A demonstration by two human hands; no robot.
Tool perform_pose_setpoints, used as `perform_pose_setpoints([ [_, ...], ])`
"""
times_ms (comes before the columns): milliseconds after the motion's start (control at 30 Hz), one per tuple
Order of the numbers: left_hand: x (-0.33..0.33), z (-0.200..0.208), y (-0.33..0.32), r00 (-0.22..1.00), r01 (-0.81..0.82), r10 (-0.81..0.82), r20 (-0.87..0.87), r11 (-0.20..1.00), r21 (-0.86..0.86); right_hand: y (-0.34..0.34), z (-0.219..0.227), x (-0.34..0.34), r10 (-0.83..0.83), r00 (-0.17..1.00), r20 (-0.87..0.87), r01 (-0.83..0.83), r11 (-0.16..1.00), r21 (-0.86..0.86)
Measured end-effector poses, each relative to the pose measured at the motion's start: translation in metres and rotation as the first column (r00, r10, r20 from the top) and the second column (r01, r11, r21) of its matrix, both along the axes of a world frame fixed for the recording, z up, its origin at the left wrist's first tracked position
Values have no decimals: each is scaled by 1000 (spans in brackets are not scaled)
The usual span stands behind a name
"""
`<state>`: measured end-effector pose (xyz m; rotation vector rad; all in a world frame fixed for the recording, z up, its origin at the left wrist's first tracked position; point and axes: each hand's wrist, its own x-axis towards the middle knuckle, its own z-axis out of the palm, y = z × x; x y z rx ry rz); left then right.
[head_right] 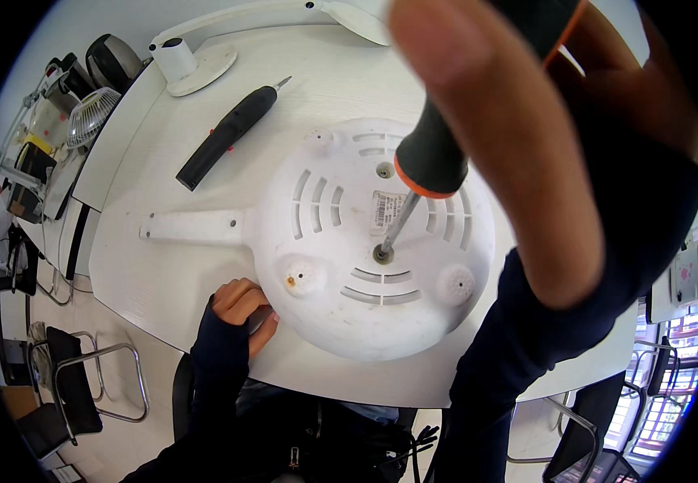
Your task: The person uses a screwdriver to tighten screws on the base of a white electric kettle. The person holds the kettle steady with one hand while turning the screwdriver with the other to secure the base plate.
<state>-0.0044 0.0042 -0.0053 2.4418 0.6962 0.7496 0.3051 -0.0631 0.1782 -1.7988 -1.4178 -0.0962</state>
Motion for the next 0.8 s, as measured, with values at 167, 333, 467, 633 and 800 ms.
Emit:
perform_pose_setpoints([
  [167,-1,2,0,1000,2,-2,-7,1000,3,2,-1,-1,-8,1000,-3,8,1000,2],
  [333,0,1,0,1000,3,-3,1,1000,-2,2,2,0,-33,999,-3,33,999,18],
  [467,0,1,0,1000,6,-6,-5,1000,-6,2,-1,-5,-47,999,-6,47,999,21],
  [633,-1,1,0,1000,5,-5,-5,1000,-3,-1,-10,-12,-52,998,-22,53,998,36],
  [800,-2,0,0,1000,-2,2,-20,1000,-12,-8,-25,-9,-110,992,-58,112,993,31],
])
